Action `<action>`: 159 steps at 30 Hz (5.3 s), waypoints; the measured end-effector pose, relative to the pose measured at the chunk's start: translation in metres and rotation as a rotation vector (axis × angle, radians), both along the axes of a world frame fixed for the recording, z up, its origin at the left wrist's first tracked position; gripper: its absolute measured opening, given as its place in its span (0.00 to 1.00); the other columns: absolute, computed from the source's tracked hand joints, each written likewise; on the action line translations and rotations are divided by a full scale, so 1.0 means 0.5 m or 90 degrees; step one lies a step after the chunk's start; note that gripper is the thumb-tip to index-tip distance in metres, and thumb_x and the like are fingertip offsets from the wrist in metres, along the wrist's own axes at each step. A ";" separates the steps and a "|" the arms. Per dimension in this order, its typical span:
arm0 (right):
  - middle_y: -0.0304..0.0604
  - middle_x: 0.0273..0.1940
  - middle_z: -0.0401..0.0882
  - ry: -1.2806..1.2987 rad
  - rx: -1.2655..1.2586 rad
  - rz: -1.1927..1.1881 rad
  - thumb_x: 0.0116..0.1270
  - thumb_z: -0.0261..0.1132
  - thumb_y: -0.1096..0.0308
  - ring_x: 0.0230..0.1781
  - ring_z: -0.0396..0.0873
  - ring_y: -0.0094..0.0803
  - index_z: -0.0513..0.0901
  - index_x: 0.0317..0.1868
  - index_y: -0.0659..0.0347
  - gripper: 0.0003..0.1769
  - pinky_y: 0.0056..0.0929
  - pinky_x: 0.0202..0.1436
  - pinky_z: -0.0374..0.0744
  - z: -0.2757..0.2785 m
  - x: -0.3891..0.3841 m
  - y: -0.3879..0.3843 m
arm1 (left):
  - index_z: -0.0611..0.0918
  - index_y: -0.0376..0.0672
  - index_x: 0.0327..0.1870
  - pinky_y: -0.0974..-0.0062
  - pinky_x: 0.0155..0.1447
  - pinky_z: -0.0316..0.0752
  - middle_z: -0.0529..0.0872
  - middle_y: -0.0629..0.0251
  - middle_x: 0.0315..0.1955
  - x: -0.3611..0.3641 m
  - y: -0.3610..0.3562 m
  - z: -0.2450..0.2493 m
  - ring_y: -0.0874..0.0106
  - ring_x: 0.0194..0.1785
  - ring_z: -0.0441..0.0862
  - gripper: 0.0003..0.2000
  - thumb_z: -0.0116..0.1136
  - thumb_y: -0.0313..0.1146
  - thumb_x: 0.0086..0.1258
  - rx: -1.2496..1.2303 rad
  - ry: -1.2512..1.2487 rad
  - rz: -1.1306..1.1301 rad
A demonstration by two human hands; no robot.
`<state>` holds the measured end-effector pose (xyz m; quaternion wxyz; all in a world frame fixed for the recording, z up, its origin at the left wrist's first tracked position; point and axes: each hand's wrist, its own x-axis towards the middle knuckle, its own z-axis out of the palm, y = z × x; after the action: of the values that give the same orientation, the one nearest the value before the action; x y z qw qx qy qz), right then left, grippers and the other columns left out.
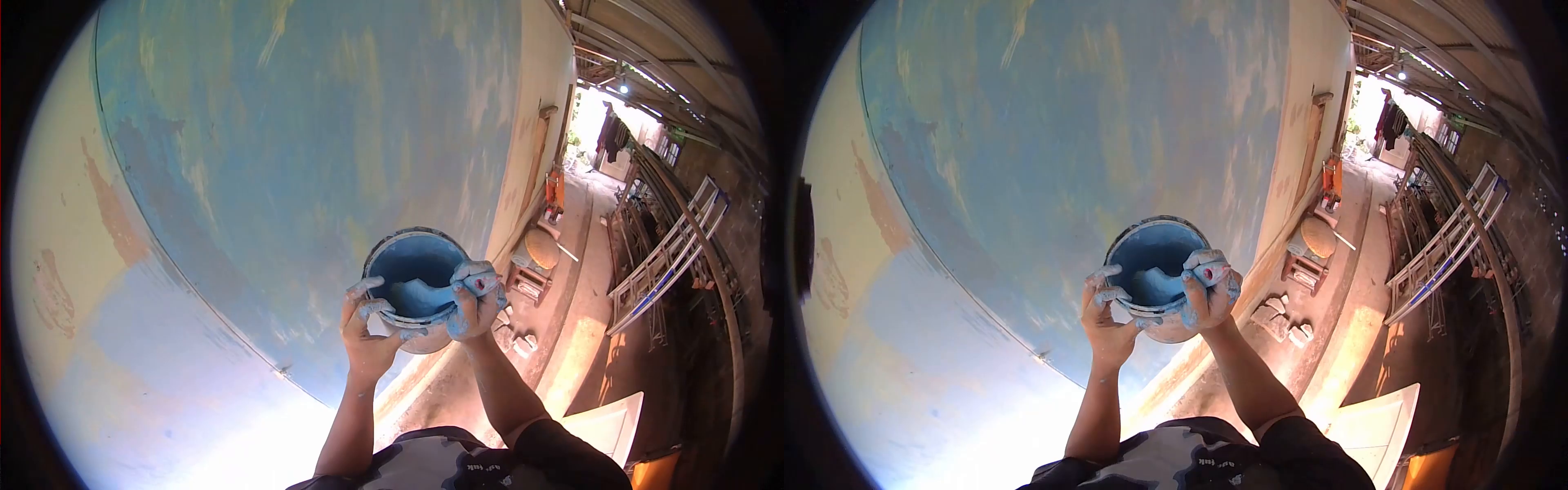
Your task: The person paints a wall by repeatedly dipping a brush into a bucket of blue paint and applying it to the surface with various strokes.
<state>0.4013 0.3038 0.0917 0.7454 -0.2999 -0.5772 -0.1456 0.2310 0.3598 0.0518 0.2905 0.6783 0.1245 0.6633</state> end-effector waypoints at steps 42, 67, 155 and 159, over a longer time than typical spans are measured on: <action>0.45 0.33 0.86 -0.300 -0.495 0.058 0.66 0.72 0.68 0.32 0.86 0.44 0.83 0.39 0.63 0.08 0.35 0.41 0.82 0.065 -0.082 -0.061 | 0.73 0.42 0.75 0.49 0.79 0.66 0.76 0.54 0.72 -0.101 -0.057 -0.299 0.53 0.74 0.73 0.36 0.52 0.61 0.75 -0.612 -0.526 -0.712; 0.38 0.31 0.79 0.258 -0.830 0.761 0.73 0.68 0.60 0.25 0.70 0.18 0.84 0.53 0.70 0.20 0.18 0.26 0.66 -0.187 -0.192 0.001 | 0.68 0.50 0.78 0.38 0.75 0.69 0.68 0.54 0.77 -0.430 -0.210 -0.322 0.48 0.77 0.68 0.36 0.46 0.64 0.78 -0.634 -0.721 -0.412; 0.34 0.24 0.69 0.218 -0.646 0.162 0.78 0.64 0.67 0.27 0.63 0.21 0.86 0.44 0.71 0.12 0.29 0.30 0.66 -0.318 -0.425 -0.008 | 0.64 0.54 0.78 0.29 0.61 0.73 0.65 0.53 0.75 -0.528 -0.267 -0.355 0.44 0.73 0.69 0.37 0.51 0.63 0.72 -0.559 -0.678 -0.355; 0.35 0.25 0.69 0.146 -0.505 0.225 0.79 0.64 0.65 0.27 0.63 0.20 0.85 0.49 0.70 0.14 0.27 0.31 0.68 -0.186 -0.462 -0.024 | 0.64 0.55 0.78 0.31 0.60 0.74 0.65 0.53 0.75 -0.529 -0.270 -0.351 0.43 0.71 0.70 0.38 0.52 0.64 0.71 -0.560 -0.691 -0.358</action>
<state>0.1703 0.2919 -0.0014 0.6454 -0.4735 -0.5444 0.2507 -0.0336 0.2247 -0.1239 0.7136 0.0840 0.0392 0.6944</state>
